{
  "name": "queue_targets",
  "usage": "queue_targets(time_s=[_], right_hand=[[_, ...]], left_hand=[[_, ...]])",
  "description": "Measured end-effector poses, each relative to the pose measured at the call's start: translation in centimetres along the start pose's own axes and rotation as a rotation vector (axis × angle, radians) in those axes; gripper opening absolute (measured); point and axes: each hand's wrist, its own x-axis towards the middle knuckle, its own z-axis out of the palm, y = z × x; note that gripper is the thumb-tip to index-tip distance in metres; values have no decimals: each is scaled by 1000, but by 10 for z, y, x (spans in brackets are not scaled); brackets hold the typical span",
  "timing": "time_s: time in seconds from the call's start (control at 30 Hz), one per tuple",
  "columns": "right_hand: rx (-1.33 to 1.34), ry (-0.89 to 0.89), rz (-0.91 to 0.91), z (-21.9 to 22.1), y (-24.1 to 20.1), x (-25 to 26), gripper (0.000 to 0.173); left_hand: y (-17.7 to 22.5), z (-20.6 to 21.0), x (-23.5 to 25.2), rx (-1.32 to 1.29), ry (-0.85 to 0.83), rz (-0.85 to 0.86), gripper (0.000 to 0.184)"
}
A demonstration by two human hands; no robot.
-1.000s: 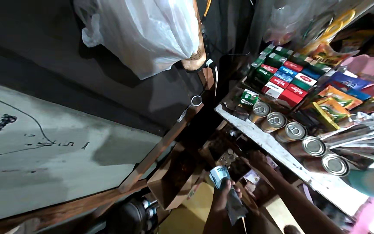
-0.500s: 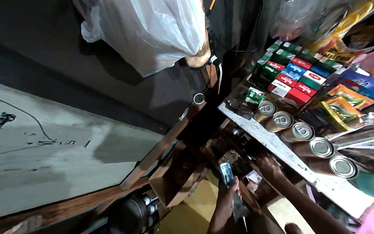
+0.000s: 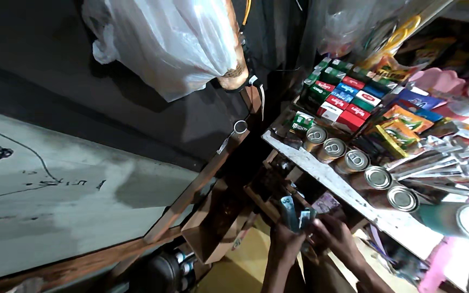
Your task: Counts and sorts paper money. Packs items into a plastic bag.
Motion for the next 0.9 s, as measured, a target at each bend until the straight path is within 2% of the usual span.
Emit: queue_targets(time_s=[0.03, 0.1, 0.17, 0.2, 0.33, 0.5, 0.63, 0.67, 0.73, 0.8, 0.9], right_hand=[[20, -38, 7, -1, -1, 0, 40], [110, -70, 43, -4, 0, 2, 32], [281, -89, 99, -9, -2, 2, 18], [341, -90, 129, -13, -2, 2, 16], [291, -159, 116, -31, 1, -3, 8], [420, -180, 198, -44, 7, -12, 26], [504, -92, 322, -50, 1, -11, 27], [458, -36, 292, -48, 2, -10, 24], [165, 143, 107, -41, 6, -6, 22], [-178, 285, -92, -31, -4, -6, 25], [-497, 240, -432, -1, -6, -21, 27]], left_hand=[[-1, 0, 0, 44, -6, 4, 70], [-3, -2, -1, 66, -41, -26, 72], [-8, -7, -1, -53, -57, -64, 74], [-7, -10, -1, -117, -39, -79, 73], [-4, -23, 1, -123, 25, -48, 61], [-21, -38, 11, -82, 68, 15, 49], [-32, -39, 15, -122, 119, -54, 46], [-33, -35, 13, -104, 150, -75, 44], [-32, -29, 10, -99, 167, -162, 45], [-32, -25, 5, -174, 72, -299, 44], [-32, -20, 4, -436, -96, -448, 35]])
